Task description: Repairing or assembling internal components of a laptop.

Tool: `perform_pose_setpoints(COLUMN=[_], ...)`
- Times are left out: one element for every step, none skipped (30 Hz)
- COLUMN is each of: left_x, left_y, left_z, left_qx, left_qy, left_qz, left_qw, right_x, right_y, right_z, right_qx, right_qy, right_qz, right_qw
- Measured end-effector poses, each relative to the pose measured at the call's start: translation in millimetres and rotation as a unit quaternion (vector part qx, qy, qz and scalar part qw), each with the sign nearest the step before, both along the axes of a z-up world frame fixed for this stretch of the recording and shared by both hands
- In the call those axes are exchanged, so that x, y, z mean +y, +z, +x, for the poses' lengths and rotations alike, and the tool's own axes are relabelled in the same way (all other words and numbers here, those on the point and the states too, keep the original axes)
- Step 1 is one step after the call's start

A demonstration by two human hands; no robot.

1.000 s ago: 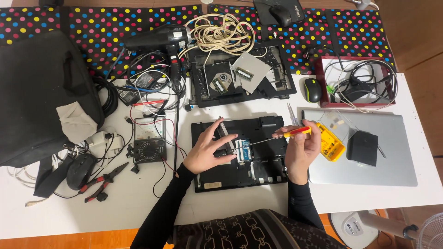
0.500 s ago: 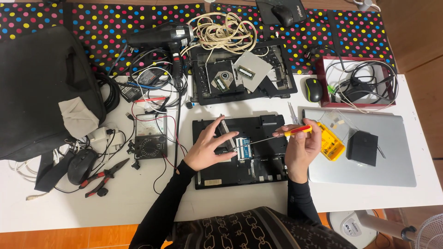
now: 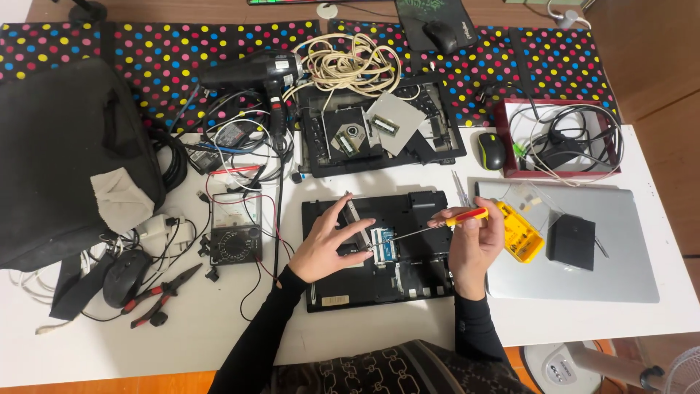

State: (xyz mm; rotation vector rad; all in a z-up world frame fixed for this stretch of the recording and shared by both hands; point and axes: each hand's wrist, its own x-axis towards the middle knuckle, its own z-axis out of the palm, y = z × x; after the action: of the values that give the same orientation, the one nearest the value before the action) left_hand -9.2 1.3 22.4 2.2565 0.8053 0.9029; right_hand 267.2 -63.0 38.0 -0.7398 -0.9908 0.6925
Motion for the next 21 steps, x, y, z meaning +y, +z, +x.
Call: perform_pose_setpoints(left_x=[0.2,0.3,-0.1,-0.2,-0.3,-0.4,0.2,0.8,0.1,1.0,-0.5,-1.8,1.1,4.2,0.9,2.0,-0.1,-1.6,0.0,1.9,4.2], left_y=[0.1,0.2,0.1,-0.2,-0.6,-0.9,-1.5,-2.1,-2.9,-2.5,-2.7,-3.3,-3.9,-5.4,-8.6,-9.6,-11.8,-14.2,-14.9,-15.4,-16.9], left_z=[0.3,0.4,-0.1,-0.3,-0.7,-1.0,-0.7,-0.4,-0.3,0.0,-0.4,-0.5,-0.5,0.0,-0.8,0.3,-1.4,-3.0,-3.7,-4.1,-1.4], left_qx=[0.000,-0.001,-0.001,-0.001,-0.002,-0.004,-0.003,-0.004,-0.005,-0.005,-0.005,-0.006,-0.003,0.000,0.003,0.007,0.011,0.016,0.021,0.018,0.012], left_qy=[0.000,0.001,0.003,0.004,0.002,0.001,0.002,0.004,0.006,0.007,0.007,0.008,0.004,0.000,-0.004,-0.008,0.002,0.011,0.008,-0.002,-0.014], left_qz=[-0.002,0.006,0.013,0.010,0.003,-0.004,-0.006,0.016,0.037,0.034,0.023,0.011,0.005,0.011,0.010,-0.004,0.029,0.062,0.050,0.021,-0.007], left_qw=[1.000,1.000,1.000,1.000,1.000,1.000,1.000,1.000,0.999,0.999,1.000,1.000,1.000,1.000,1.000,1.000,1.000,0.998,0.999,1.000,1.000], right_x=[0.0,0.0,-0.1,-0.1,-0.2,-0.3,0.5,1.1,0.4,0.4,-0.7,-1.6,-0.3,1.4,-2.9,-5.3,-9.5,-13.1,-16.6,-19.7,-23.7], right_y=[0.1,0.2,0.1,-0.7,-1.5,-2.2,-1.7,-1.3,-1.0,0.9,2.2,3.1,2.6,1.1,-1.8,-1.2,-2.6,-4.1,-1.8,0.9,4.4], right_z=[0.3,0.3,-0.2,-0.1,-0.2,-0.2,-0.5,-0.8,-1.4,-1.8,-2.7,-3.2,-1.6,0.6,1.5,3.1,2.4,1.9,-1.0,-3.5,-3.4], right_qx=[0.000,0.001,0.002,0.002,0.001,0.001,0.001,-0.001,-0.002,-0.002,-0.005,-0.008,-0.006,-0.011,-0.016,-0.012,-0.016,-0.021,-0.016,-0.030,-0.047], right_qy=[0.000,0.002,0.005,0.006,0.006,0.005,0.006,0.006,0.006,0.006,0.004,0.003,-0.001,-0.013,-0.023,-0.026,-0.036,-0.045,-0.046,-0.055,-0.066], right_qz=[-0.002,-0.002,-0.002,-0.004,-0.004,-0.005,-0.006,-0.004,-0.003,-0.006,-0.008,-0.010,-0.017,-0.011,-0.012,-0.026,-0.020,-0.013,-0.026,-0.017,-0.009], right_qw=[1.000,1.000,1.000,1.000,1.000,1.000,1.000,1.000,1.000,1.000,1.000,1.000,1.000,1.000,1.000,0.999,0.999,0.999,0.998,0.998,0.997])
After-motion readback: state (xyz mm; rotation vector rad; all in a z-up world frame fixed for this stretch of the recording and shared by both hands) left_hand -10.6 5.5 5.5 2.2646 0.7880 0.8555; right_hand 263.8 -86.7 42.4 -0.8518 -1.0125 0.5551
